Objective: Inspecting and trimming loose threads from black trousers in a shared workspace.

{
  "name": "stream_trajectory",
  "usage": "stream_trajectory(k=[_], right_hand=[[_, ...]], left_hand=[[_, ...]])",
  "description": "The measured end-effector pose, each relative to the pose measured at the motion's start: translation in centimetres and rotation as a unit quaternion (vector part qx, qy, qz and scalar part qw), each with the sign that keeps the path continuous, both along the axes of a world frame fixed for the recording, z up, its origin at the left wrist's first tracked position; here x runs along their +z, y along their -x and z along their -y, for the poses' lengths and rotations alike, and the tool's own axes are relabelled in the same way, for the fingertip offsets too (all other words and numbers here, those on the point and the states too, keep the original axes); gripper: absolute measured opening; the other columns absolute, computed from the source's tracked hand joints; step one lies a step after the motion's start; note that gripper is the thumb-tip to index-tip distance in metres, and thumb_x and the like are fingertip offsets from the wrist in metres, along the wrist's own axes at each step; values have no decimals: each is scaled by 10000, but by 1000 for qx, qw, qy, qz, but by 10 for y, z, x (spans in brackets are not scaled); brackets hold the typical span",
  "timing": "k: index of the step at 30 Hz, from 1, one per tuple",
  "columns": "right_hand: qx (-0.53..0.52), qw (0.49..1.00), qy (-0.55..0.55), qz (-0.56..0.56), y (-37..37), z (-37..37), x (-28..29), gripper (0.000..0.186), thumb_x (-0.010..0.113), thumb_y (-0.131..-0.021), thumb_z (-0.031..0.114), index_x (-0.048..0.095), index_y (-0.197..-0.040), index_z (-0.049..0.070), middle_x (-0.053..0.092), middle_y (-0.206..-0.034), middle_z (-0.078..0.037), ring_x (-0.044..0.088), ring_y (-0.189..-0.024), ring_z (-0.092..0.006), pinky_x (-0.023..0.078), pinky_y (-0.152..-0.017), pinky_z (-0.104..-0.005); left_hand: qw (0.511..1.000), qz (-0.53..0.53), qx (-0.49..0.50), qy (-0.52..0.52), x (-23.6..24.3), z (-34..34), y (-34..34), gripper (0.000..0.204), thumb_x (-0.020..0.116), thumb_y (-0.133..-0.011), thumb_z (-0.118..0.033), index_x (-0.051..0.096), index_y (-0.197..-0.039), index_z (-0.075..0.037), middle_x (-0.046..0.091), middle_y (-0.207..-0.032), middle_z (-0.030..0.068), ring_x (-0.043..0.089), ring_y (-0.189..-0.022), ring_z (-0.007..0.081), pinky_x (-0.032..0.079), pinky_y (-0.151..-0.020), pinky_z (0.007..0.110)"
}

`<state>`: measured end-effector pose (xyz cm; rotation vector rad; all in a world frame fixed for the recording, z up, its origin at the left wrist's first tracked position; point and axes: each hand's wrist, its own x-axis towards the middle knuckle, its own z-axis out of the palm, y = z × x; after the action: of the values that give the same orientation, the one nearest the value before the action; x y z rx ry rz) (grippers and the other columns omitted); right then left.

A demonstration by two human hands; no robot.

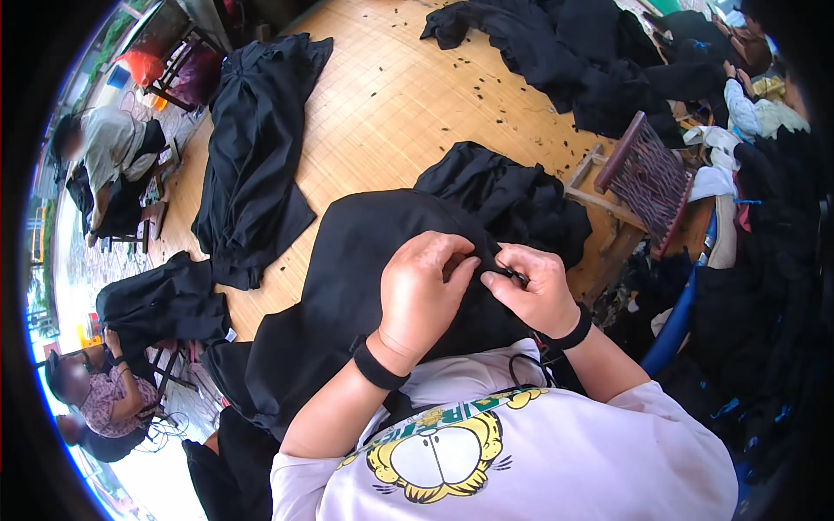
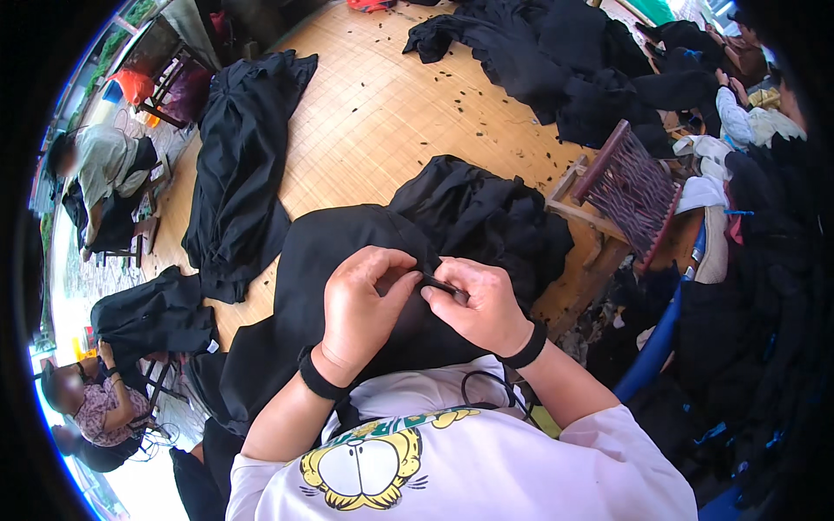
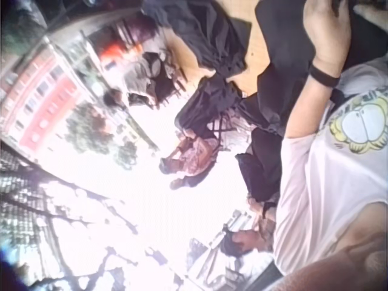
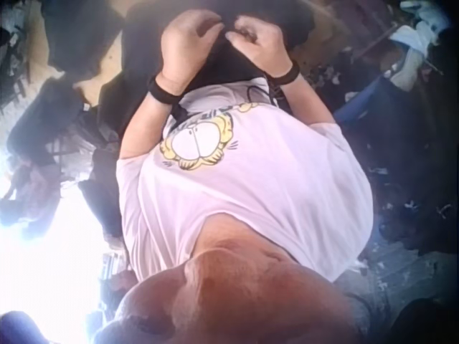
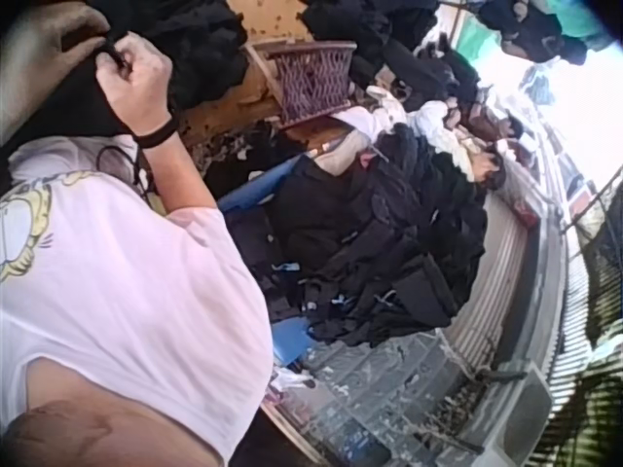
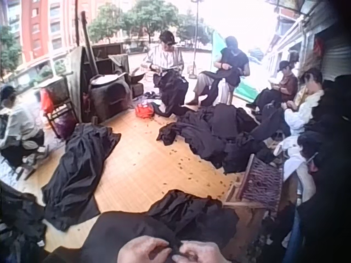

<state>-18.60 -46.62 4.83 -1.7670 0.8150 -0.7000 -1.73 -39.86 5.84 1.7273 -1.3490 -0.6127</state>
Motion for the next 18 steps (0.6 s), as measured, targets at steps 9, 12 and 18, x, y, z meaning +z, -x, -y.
stream_trajectory(k=[9,12,18], right_hand=[[49,999,9,-2,-14,5,5,127,704,-819,17,585,-786,-10,500,-696,-59,430,-570,-87,361,-508,-264],[48,999,-3,-4,-19,3,6,139,699,-827,24,572,-781,-12,486,-672,-36,424,-586,-68,360,-516,-258],[5,938,-330,106,-19,4,-4,141,700,-875,49,590,-796,87,489,-671,67,394,-576,5,317,-497,-216]], left_hand=[[982,139,41,118,-4,-5,1,127,760,-735,-34,677,-827,-61,662,-781,74,652,-743,286,526,-659,374],[987,118,57,94,-1,-7,-1,146,741,-722,47,678,-820,-40,652,-760,78,640,-669,223,519,-640,310],[981,-168,89,-23,4,-19,-14,40,665,-859,20,639,-877,-4,582,-779,-33,557,-721,40,467,-658,210]])
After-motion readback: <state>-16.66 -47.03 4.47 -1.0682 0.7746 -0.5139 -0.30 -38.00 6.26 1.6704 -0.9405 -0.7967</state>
